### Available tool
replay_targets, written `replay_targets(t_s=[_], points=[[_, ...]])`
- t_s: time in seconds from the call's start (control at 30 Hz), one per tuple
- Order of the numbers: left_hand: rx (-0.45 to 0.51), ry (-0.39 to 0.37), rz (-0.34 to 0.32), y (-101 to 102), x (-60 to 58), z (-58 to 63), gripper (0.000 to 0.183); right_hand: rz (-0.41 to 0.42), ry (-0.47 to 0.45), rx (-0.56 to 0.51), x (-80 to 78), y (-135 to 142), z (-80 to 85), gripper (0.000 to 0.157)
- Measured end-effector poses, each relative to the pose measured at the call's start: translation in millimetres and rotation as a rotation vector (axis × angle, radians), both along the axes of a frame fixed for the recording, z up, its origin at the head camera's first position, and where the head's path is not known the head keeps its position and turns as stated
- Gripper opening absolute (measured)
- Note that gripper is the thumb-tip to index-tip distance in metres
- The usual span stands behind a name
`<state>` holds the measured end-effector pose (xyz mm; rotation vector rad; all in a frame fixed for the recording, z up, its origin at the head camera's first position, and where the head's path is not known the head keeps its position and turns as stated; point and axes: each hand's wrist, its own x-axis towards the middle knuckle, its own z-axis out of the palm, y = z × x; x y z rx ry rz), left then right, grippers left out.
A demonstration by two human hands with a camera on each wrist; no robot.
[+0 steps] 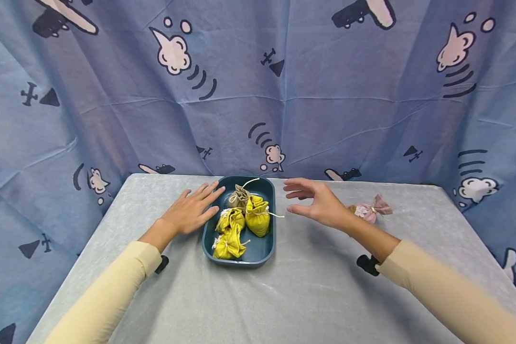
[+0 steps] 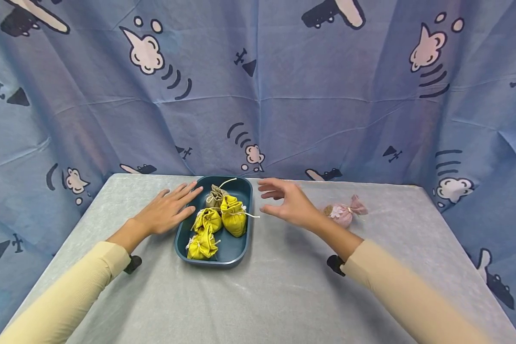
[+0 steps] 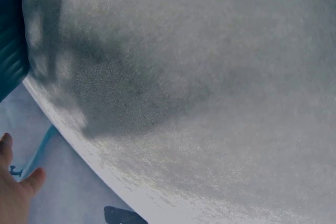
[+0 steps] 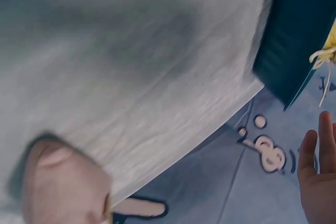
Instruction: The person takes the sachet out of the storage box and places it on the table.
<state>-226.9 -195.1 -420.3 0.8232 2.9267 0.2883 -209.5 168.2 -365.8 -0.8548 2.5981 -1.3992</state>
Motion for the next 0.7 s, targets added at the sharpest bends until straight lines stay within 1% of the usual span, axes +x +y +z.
replay_targets(t_s=[0.2, 0.4, 0.7], points=[[-0.003, -0.006, 0.006, -0.3, -0.3, -0.5, 0.059, 0.054, -0.024, -0.031, -0.1, -22.1, -5.2, 0.061], [-0.006, -0.012, 0.007, 0.3, -0.4, -0.1, 0.059, 0.081, -0.049, -0.021, 0.3, -39.8, -10.2, 0.061], [-0.009, -0.018, 0.014, 0.3, -0.3, 0.2, 0.059, 0.144, -0.043, 0.021, -0.4, -60.2, -11.0, 0.063]])
